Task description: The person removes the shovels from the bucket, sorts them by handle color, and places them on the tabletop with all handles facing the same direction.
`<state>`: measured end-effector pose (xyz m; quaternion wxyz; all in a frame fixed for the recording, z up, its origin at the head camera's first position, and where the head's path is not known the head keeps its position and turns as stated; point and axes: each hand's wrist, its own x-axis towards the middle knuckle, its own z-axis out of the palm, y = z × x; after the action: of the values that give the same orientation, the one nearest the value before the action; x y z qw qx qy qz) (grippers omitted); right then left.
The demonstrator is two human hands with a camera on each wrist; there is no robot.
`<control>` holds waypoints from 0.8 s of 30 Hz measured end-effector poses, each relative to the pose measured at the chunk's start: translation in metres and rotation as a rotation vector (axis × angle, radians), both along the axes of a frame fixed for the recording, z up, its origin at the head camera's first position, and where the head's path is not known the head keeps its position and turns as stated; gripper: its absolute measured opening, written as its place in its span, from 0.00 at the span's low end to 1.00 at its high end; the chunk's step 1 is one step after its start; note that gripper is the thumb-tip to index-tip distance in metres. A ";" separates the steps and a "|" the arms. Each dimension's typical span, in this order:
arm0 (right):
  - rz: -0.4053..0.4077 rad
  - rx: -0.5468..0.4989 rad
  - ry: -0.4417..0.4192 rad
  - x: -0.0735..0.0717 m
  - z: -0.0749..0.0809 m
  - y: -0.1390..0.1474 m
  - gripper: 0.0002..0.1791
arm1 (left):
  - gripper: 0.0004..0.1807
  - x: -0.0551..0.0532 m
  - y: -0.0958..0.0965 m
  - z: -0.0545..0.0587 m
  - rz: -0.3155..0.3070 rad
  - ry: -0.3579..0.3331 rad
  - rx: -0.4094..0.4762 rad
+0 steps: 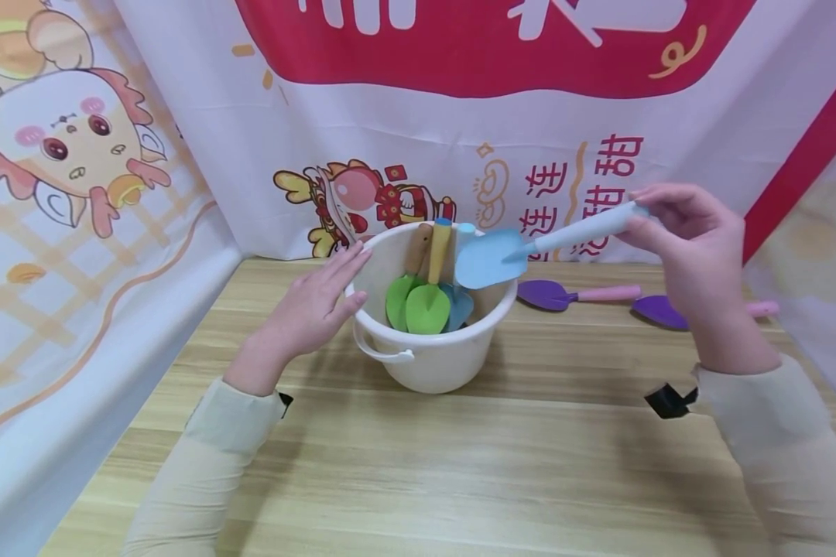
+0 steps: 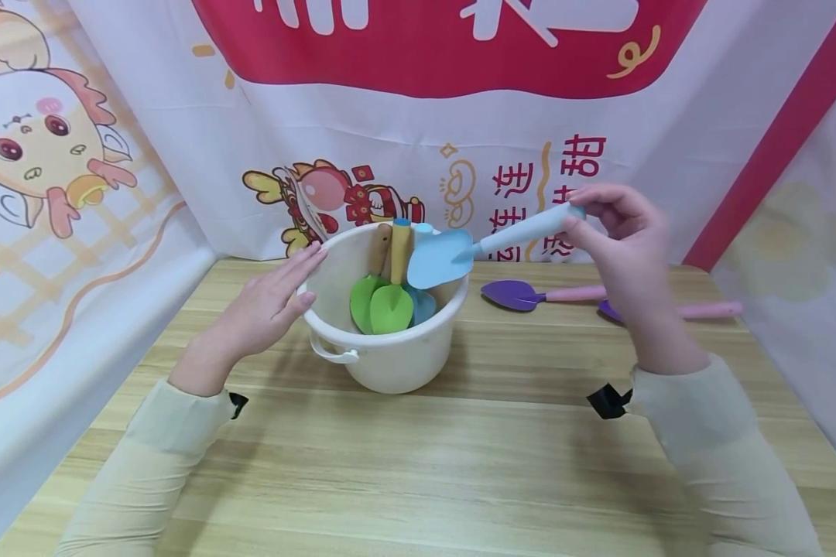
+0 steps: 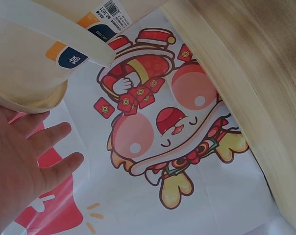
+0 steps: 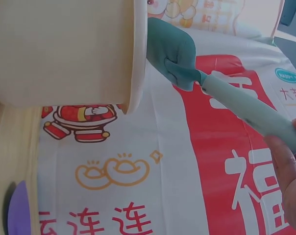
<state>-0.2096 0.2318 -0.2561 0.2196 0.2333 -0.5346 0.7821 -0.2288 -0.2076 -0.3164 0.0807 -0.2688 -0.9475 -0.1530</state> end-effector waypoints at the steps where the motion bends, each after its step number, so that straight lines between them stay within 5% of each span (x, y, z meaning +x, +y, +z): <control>1: -0.007 -0.003 -0.007 0.001 0.000 0.001 0.15 | 0.36 0.000 0.000 0.000 0.001 0.001 0.000; 24: 0.004 -0.246 -0.047 0.001 -0.013 0.015 0.09 | 0.35 -0.003 0.000 -0.001 0.000 -0.009 -0.017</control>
<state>-0.2091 0.2465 -0.2694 0.2325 0.1872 -0.4390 0.8474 -0.2316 -0.2075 -0.3171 0.0741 -0.2685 -0.9492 -0.1463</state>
